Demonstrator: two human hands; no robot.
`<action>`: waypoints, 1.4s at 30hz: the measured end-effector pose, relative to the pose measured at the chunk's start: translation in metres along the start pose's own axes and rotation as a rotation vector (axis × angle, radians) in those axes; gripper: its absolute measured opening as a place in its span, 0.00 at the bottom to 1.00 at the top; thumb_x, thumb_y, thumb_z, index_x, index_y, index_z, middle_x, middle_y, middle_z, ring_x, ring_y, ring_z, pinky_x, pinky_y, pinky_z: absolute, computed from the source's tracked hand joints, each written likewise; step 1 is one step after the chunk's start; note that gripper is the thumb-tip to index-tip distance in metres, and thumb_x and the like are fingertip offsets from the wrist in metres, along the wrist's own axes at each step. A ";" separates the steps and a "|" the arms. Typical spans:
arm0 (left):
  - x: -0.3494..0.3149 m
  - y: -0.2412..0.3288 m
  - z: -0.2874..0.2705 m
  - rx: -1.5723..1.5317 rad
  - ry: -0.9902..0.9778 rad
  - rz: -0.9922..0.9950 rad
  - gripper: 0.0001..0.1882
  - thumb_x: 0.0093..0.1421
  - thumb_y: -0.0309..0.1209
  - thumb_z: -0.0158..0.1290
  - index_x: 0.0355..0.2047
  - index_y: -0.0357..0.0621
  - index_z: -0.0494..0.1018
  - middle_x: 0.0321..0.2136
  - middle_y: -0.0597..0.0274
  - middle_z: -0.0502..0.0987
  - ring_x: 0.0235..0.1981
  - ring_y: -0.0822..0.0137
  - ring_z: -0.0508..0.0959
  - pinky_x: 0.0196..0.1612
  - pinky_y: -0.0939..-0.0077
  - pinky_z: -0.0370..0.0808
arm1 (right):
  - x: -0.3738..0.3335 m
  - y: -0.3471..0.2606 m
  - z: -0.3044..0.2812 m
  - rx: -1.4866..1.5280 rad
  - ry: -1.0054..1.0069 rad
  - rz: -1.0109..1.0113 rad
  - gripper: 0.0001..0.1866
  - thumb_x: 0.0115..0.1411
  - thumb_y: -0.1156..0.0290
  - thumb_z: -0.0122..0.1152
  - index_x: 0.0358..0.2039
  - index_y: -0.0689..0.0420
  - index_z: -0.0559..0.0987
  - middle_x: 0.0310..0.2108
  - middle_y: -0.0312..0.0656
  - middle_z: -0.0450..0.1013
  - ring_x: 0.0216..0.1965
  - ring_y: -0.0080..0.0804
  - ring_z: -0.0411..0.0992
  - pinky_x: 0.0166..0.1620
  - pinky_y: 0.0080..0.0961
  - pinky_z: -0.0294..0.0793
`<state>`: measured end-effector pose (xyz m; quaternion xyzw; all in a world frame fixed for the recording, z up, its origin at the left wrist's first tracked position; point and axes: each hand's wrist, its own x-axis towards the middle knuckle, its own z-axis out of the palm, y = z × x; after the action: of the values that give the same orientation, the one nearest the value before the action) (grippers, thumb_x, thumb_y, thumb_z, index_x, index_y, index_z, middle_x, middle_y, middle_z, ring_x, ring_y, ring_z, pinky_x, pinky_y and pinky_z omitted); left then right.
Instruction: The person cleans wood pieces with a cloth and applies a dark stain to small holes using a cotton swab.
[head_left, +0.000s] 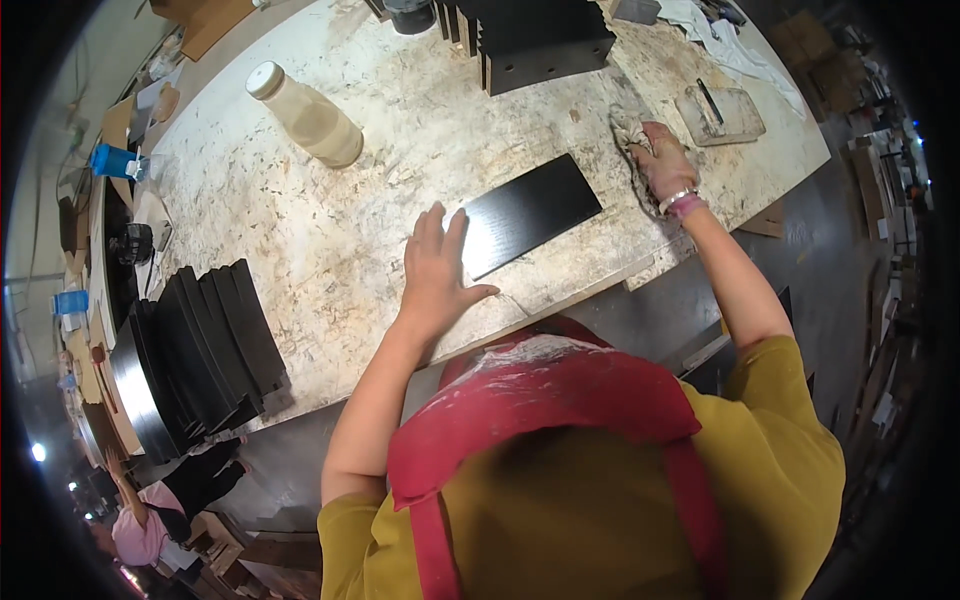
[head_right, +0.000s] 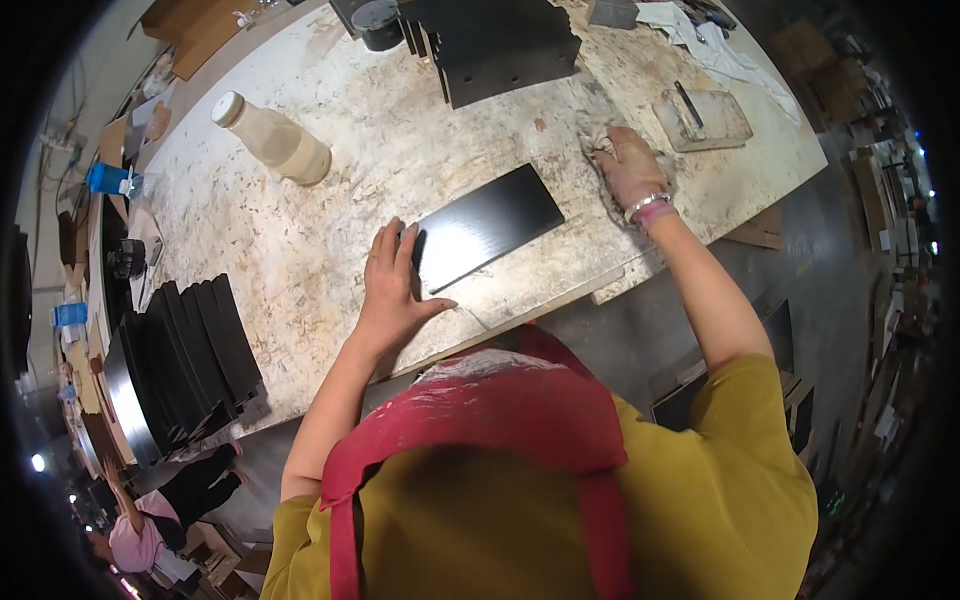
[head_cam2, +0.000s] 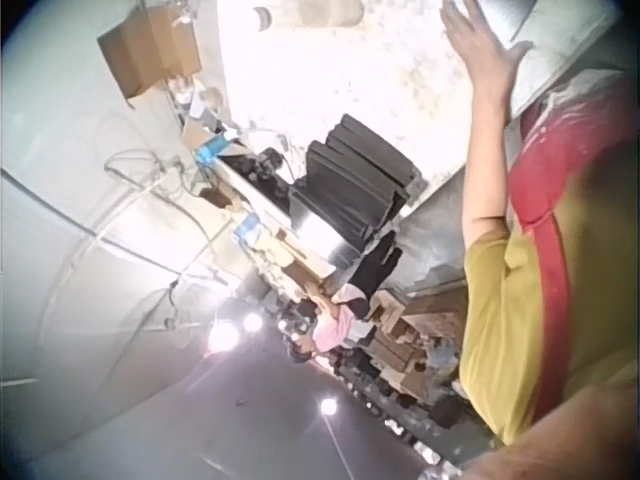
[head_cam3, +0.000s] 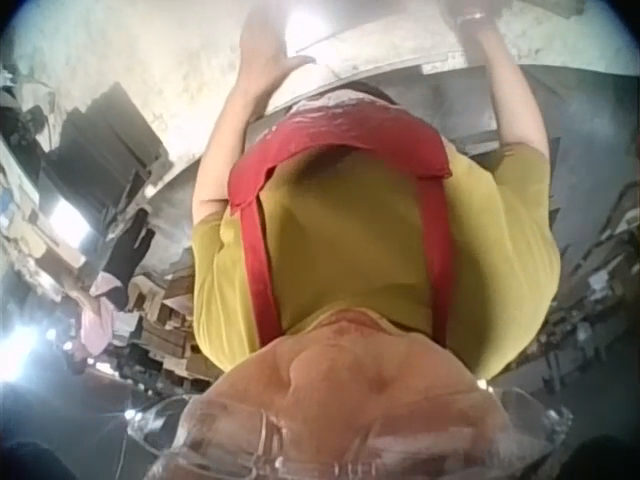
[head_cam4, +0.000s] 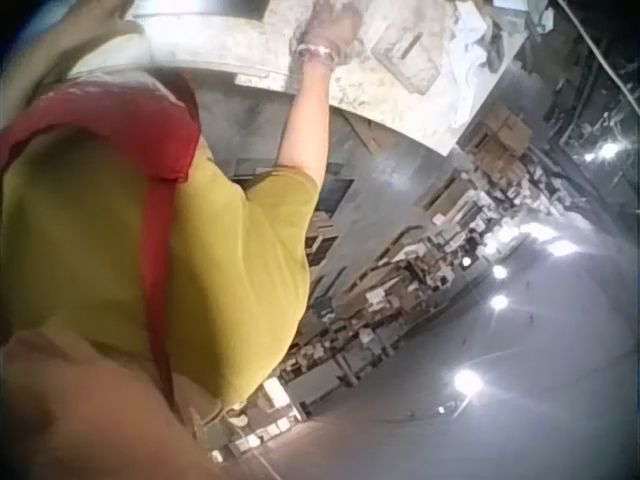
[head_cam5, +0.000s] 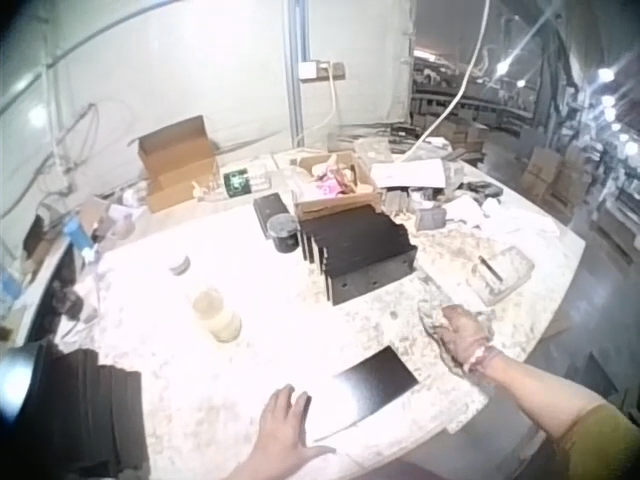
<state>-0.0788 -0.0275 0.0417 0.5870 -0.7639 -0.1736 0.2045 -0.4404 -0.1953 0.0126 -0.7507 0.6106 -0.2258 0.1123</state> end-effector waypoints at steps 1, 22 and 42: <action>0.001 0.005 0.000 0.024 0.005 0.004 0.54 0.36 0.43 0.70 0.61 0.40 0.55 0.61 0.39 0.53 0.61 0.40 0.55 0.60 0.48 0.56 | -0.012 -0.027 -0.006 0.058 0.027 -0.088 0.25 0.55 0.62 0.59 0.50 0.63 0.72 0.51 0.53 0.69 0.53 0.48 0.66 0.58 0.35 0.62; 0.003 0.027 0.029 0.160 0.042 -0.025 0.37 0.48 0.47 0.61 0.55 0.45 0.64 0.58 0.43 0.57 0.58 0.45 0.58 0.59 0.48 0.52 | -0.067 -0.023 -0.006 -0.209 -0.051 -0.329 0.14 0.51 0.71 0.54 0.41 0.56 0.76 0.40 0.45 0.74 0.42 0.44 0.72 0.48 0.34 0.70; 0.037 0.040 -0.040 -0.678 0.178 -0.317 0.12 0.59 0.32 0.53 0.37 0.35 0.74 0.24 0.55 0.76 0.27 0.71 0.74 0.34 0.75 0.71 | -0.066 -0.153 0.011 1.533 -0.337 0.160 0.29 0.58 0.49 0.57 0.50 0.61 0.70 0.45 0.36 0.72 0.47 0.26 0.69 0.50 0.24 0.69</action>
<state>-0.0996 -0.0542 0.1007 0.6096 -0.5420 -0.3942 0.4234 -0.3132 -0.0975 0.0578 -0.4418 0.3115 -0.4582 0.7056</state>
